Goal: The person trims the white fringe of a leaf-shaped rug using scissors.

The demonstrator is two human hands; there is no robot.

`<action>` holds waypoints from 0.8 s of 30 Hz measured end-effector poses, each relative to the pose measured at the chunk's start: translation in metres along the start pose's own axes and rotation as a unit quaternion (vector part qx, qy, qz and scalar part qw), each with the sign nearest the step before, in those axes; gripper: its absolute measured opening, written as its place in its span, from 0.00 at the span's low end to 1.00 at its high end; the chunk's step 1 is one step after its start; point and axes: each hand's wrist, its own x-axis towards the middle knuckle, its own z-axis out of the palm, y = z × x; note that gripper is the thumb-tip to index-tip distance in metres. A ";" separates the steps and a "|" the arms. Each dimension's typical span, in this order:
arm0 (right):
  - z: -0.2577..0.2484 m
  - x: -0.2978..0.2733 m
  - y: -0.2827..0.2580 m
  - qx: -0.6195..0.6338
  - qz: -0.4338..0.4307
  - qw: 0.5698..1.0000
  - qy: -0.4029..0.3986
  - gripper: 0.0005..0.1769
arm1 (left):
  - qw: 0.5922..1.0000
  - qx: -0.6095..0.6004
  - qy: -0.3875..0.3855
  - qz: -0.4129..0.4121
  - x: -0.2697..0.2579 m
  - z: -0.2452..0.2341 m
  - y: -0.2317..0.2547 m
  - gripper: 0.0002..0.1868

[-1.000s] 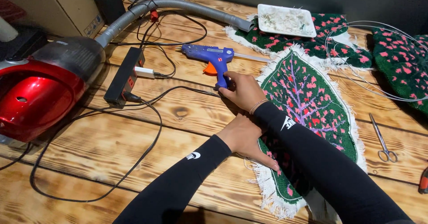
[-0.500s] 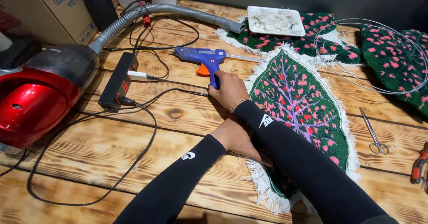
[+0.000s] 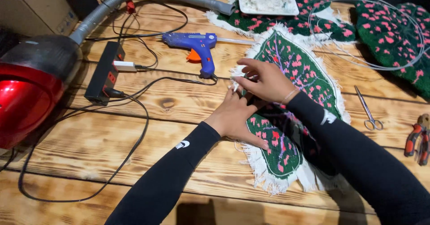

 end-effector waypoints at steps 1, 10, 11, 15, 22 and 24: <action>-0.009 -0.017 0.005 0.000 0.010 1.000 0.000 0.34 | 1.000 -0.005 -0.005 0.006 -0.001 0.001 0.001 0.61; -0.054 -0.150 0.029 -0.069 0.017 0.997 -0.018 0.24 | 0.999 -0.031 0.036 0.014 -0.001 -0.001 0.004 0.65; -0.055 -0.159 0.033 -0.085 -0.029 0.996 -0.030 0.26 | 0.999 -0.028 0.035 0.013 -0.001 -0.001 0.004 0.66; -0.052 -0.177 0.040 -0.146 -0.112 0.981 -0.061 0.37 | 0.999 -0.016 0.028 0.007 0.000 -0.003 0.005 0.66; -0.045 -0.182 0.046 -0.156 -0.084 0.982 -0.064 0.38 | 1.000 -0.008 0.012 0.001 0.001 -0.005 0.005 0.66; -0.044 -0.183 0.043 -0.145 -0.062 0.985 -0.066 0.38 | 1.000 -0.006 0.009 0.002 0.001 -0.005 0.004 0.67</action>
